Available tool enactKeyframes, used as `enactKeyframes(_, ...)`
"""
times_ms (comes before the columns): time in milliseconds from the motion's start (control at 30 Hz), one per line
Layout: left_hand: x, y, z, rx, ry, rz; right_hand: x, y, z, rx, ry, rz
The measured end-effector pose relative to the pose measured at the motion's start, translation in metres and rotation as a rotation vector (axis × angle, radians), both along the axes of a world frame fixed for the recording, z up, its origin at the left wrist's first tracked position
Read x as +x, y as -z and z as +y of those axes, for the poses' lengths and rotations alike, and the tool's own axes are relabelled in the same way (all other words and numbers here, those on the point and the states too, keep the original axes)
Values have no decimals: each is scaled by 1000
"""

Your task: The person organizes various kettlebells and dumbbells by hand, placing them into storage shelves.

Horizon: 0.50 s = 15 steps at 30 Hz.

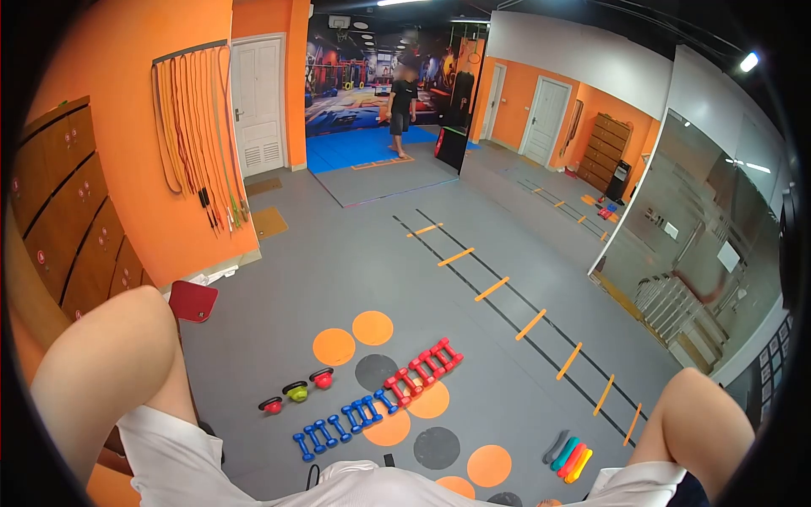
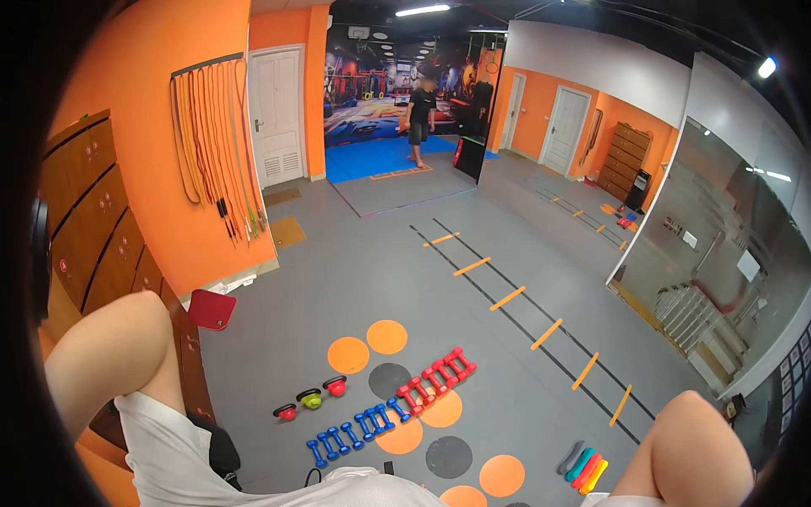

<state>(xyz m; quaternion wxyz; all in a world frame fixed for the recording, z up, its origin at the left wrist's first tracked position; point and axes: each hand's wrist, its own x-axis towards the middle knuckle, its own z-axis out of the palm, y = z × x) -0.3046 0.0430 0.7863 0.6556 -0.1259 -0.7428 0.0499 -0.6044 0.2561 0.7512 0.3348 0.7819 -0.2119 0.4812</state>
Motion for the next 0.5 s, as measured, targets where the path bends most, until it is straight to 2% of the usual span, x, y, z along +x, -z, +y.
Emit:
enactKeyframes(100,1,39,-17,-8,195,-19,-13,7,2,-7,-65,-21)
enactKeyframes(133,-1,52,-27,37,258,-21,-24,15,1,6,-81,-73)
enactKeyframes(200,-18,111,-61,270,376,-28,-61,55,-5,83,-118,-279)
enactKeyframes(267,-54,189,-94,784,389,-8,-107,142,-36,260,-90,-773)
enactKeyframes(300,-76,236,-112,1118,365,-56,-123,208,-55,434,-57,-1055)
enactKeyframes(333,-98,292,-126,1442,298,-181,-141,278,-67,684,-16,-1263)
enactKeyframes(400,-127,428,-136,2052,75,-658,-147,426,-69,1097,-1,-1557)
enactKeyframes(433,-138,479,-117,2028,-38,-885,-137,485,-62,1273,-6,-1718)
enactKeyframes(467,-148,517,-94,2013,-62,-1095,-108,503,-55,1379,9,-1888)
enactKeyframes(500,-157,542,-65,1930,-76,-1177,-87,514,-46,1450,-59,-1930)
